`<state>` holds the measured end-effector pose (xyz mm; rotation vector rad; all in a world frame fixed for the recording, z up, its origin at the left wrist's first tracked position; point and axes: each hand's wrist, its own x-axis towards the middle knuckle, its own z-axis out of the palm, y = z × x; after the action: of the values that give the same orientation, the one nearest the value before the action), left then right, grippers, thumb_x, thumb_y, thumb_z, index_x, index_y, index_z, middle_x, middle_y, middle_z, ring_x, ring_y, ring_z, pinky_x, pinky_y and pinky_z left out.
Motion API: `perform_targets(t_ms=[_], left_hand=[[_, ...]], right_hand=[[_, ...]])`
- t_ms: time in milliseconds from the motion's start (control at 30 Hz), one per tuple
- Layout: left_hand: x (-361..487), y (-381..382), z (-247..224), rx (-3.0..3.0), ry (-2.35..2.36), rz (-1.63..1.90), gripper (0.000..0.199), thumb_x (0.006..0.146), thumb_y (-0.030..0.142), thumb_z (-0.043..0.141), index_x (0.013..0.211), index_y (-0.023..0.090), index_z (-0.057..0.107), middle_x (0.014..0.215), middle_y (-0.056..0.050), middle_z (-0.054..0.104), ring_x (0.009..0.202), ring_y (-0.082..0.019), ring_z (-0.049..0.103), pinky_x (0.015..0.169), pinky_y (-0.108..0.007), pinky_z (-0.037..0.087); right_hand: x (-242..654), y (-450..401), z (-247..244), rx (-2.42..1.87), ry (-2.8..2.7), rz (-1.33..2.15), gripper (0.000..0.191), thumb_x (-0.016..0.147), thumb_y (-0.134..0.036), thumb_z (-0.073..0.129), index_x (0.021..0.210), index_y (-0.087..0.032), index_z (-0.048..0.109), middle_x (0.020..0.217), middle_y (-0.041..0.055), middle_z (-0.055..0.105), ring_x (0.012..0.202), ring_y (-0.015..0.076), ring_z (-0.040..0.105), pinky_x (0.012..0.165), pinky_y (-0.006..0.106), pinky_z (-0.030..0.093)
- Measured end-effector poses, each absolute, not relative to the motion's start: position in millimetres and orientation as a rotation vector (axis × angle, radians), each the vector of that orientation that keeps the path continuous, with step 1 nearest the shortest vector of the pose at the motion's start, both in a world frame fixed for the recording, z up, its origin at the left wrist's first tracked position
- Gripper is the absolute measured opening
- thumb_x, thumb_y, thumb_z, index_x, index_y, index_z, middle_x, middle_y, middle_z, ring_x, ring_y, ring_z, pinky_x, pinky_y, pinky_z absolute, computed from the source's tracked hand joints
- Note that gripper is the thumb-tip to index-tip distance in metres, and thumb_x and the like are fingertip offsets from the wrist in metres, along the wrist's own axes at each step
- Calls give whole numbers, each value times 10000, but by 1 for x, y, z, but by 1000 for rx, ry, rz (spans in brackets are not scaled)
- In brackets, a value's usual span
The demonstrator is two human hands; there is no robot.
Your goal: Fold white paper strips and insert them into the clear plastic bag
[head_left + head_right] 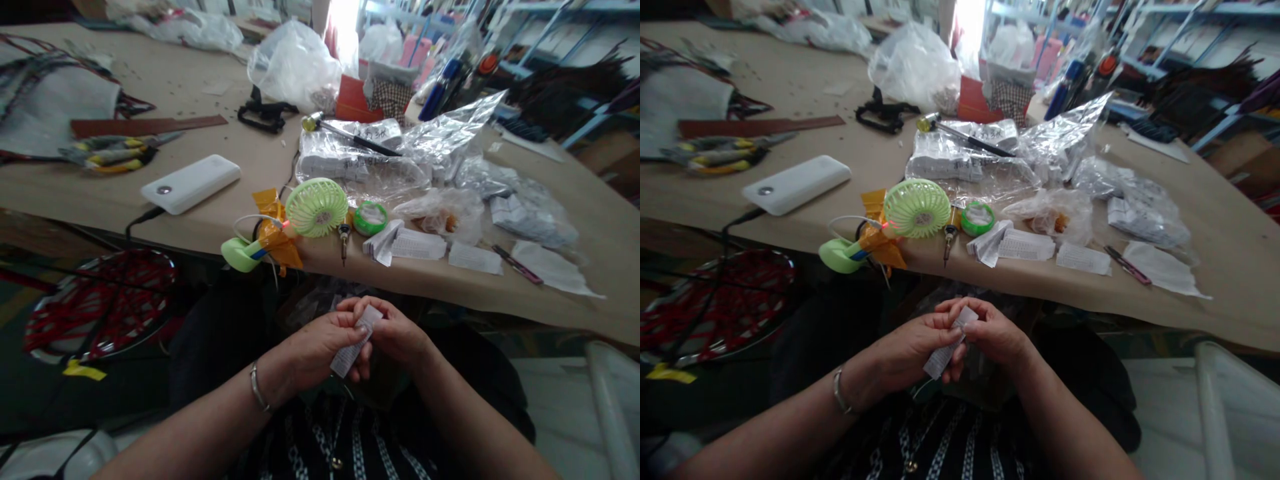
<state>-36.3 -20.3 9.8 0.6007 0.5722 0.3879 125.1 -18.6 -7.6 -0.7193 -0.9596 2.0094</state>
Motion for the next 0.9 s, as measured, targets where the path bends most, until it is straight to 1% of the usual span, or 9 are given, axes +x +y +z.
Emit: perform_targets(t_ms=[100,167,333,433,567,700,800,867,900], left_hand=[[-36,-19,10,582,612,425,210,779,336,576,769,129,549,597,6,535,476,-97,541,464,-214,395],[-36,-18,10,566,644,457,206,777,338,580,786,135,544,614,12,529,479,-91,534,450,-202,382],[-37,-14,11,567,668,513,234,759,356,599,737,133,529,618,5,540,493,-87,534,453,-194,382],[-36,-13,11,567,704,518,219,773,344,583,766,128,546,599,6,545,478,-85,529,457,-195,383],[-36,-13,11,553,737,530,192,764,314,592,782,126,561,591,8,546,473,-86,532,454,-194,375],[-37,-13,10,560,755,539,190,762,313,591,787,127,571,595,8,544,473,-85,528,449,-193,366],[-38,-14,8,562,758,554,197,765,325,593,768,129,565,598,14,529,480,-82,524,453,-190,364],[-39,-15,6,570,744,590,222,779,352,578,796,131,569,619,13,527,497,-83,527,461,-191,367],[-39,-16,5,577,740,606,233,789,361,565,830,132,575,630,12,527,504,-84,529,464,-192,368]], right_hand=[[126,-20,-9,-861,-1064,1876,302,703,-335,677,974,-215,618,1099,56,591,936,197,588,793,322,488],[127,-22,-8,-1005,-1206,1663,340,761,-308,622,1092,-251,568,1097,43,591,893,176,591,785,317,488],[129,-28,5,-1243,-1743,868,379,821,-277,563,1197,-244,519,1179,72,518,1097,221,496,962,376,394],[127,-30,8,-1292,-1901,676,384,839,-274,538,1220,-235,507,1190,93,510,1121,241,480,964,396,400],[124,-31,5,-1345,-1942,611,385,848,-274,525,1230,-240,499,1190,102,513,1121,251,478,956,413,408],[121,-31,2,-1342,-1928,647,378,846,-270,525,1221,-233,500,1181,104,522,1119,249,477,956,418,400],[120,-30,-1,-1353,-1795,769,399,839,-272,536,1233,-235,480,1175,90,542,1098,237,501,958,400,392],[118,-28,-2,-1366,-1592,933,387,839,-297,536,1217,-241,475,1114,68,578,1014,212,552,899,362,430],[118,-26,-2,-1362,-1483,1031,349,834,-313,544,1172,-238,499,1053,52,600,946,194,577,849,332,452]])
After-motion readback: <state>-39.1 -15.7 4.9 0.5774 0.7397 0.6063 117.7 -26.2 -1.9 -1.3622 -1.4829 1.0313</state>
